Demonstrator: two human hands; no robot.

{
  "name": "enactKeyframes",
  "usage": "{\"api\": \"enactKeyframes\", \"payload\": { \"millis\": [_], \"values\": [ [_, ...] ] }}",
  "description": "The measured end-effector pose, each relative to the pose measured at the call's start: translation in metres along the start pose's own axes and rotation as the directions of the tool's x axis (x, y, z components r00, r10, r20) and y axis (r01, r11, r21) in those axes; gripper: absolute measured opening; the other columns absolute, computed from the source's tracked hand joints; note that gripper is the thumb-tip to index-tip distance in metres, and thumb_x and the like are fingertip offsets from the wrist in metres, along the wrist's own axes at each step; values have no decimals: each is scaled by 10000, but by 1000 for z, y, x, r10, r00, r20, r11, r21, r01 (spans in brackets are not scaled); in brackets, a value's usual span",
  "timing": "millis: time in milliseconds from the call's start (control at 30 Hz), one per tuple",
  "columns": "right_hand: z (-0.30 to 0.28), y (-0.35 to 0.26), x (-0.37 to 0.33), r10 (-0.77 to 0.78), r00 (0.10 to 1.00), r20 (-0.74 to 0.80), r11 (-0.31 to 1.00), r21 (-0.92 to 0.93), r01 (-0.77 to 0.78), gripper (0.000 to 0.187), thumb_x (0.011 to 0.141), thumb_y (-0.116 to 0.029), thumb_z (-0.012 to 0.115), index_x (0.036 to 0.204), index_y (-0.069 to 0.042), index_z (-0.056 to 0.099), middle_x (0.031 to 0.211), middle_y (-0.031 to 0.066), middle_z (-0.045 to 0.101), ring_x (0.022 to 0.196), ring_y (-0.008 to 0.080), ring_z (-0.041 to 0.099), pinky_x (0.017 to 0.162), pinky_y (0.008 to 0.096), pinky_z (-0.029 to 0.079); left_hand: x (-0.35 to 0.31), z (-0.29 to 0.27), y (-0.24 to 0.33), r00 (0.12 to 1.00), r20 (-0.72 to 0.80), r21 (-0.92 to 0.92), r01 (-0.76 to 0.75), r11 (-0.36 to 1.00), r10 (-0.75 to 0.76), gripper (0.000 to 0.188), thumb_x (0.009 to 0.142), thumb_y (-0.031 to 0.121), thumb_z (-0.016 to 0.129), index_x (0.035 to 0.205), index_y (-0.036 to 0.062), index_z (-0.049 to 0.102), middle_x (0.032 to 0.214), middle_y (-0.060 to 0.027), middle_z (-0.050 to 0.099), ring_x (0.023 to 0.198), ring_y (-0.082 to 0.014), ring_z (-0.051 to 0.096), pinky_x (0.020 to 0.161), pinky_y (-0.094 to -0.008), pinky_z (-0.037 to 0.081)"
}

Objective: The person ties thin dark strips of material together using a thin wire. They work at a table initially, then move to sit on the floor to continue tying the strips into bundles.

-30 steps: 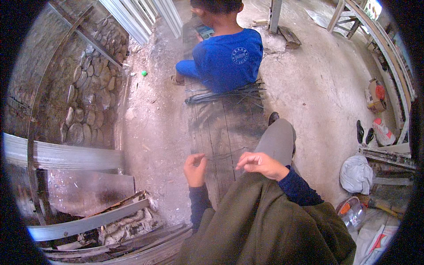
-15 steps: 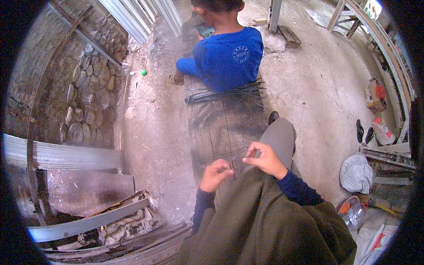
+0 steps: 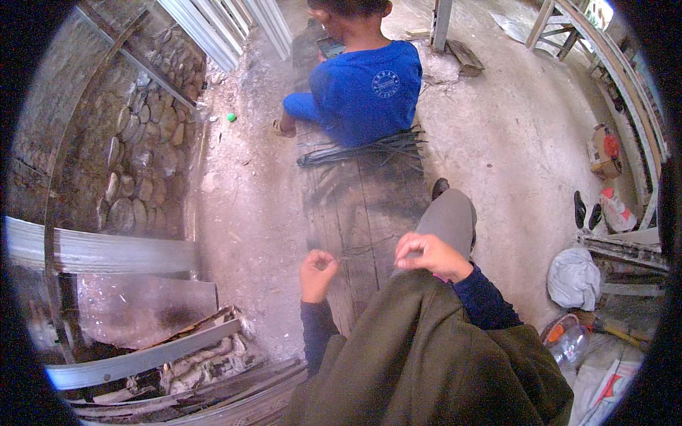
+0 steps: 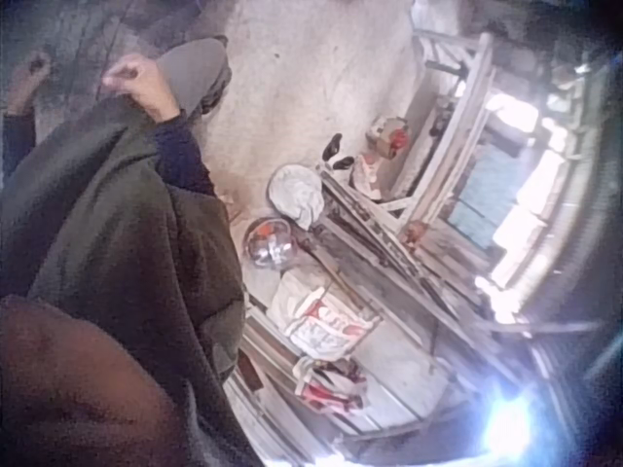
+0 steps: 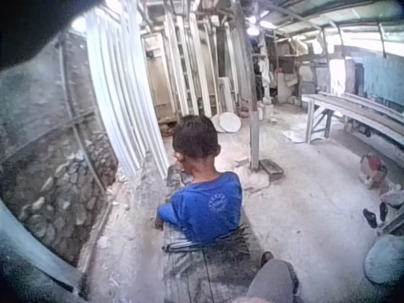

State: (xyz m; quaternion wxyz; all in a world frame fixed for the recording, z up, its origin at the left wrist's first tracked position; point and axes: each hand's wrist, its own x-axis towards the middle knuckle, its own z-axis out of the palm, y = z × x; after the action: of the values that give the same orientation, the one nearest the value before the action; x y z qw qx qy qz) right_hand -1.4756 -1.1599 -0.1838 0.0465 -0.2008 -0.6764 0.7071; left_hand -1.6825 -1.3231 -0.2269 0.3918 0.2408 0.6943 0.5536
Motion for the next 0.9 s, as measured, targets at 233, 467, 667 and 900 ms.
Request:
{"api": "enactKeyframes", "payload": {
  "millis": [233, 467, 667, 900],
  "values": [
    [28, -19, 0, -227, 915, 333, 974, 56, 221, 162, 736, -167, 622, 847, -49, 632, 1016, 81, 536, 1019, 203, 451, 878, 316, 326, 1, 13, 2, 990, -136, 145, 64, 987, -44, 71, 680, 39, 614, 729, 32, 563, 703, -28, 565, 645, -82, 526, 564, -221, 425],
    [26, -6, 4, -245, 951, -187, 953, -225, 201, 87, 636, -86, 658, 659, -50, 582, 688, 34, 576, 820, 170, 509, 741, 290, 362, -12, 38, 27, 997, 59, 219, 37, 975, -51, 41, 694, 32, 603, 710, 16, 569, 723, -39, 575, 701, -120, 547, 647, -234, 418],
    [17, 5, 9, -420, 735, -532, 717, -691, -91, 49, 639, -54, 590, 682, -78, 593, 714, 34, 537, 717, 176, 484, 662, 276, 363, -16, 40, 24, 457, 879, -81, -137, 987, 136, 69, 698, 49, 617, 680, 30, 553, 735, -21, 517, 757, -130, 491, 709, -261, 371],
    [9, 11, 10, -380, 679, -628, 855, -519, -2, 113, 645, -72, 635, 757, -76, 632, 739, 57, 502, 772, 198, 479, 727, 285, 369, -16, 25, 25, 781, 623, 87, -109, 990, 31, 122, 674, 78, 658, 671, 38, 543, 701, -12, 517, 727, -116, 492, 684, -251, 375]
  ]
}}
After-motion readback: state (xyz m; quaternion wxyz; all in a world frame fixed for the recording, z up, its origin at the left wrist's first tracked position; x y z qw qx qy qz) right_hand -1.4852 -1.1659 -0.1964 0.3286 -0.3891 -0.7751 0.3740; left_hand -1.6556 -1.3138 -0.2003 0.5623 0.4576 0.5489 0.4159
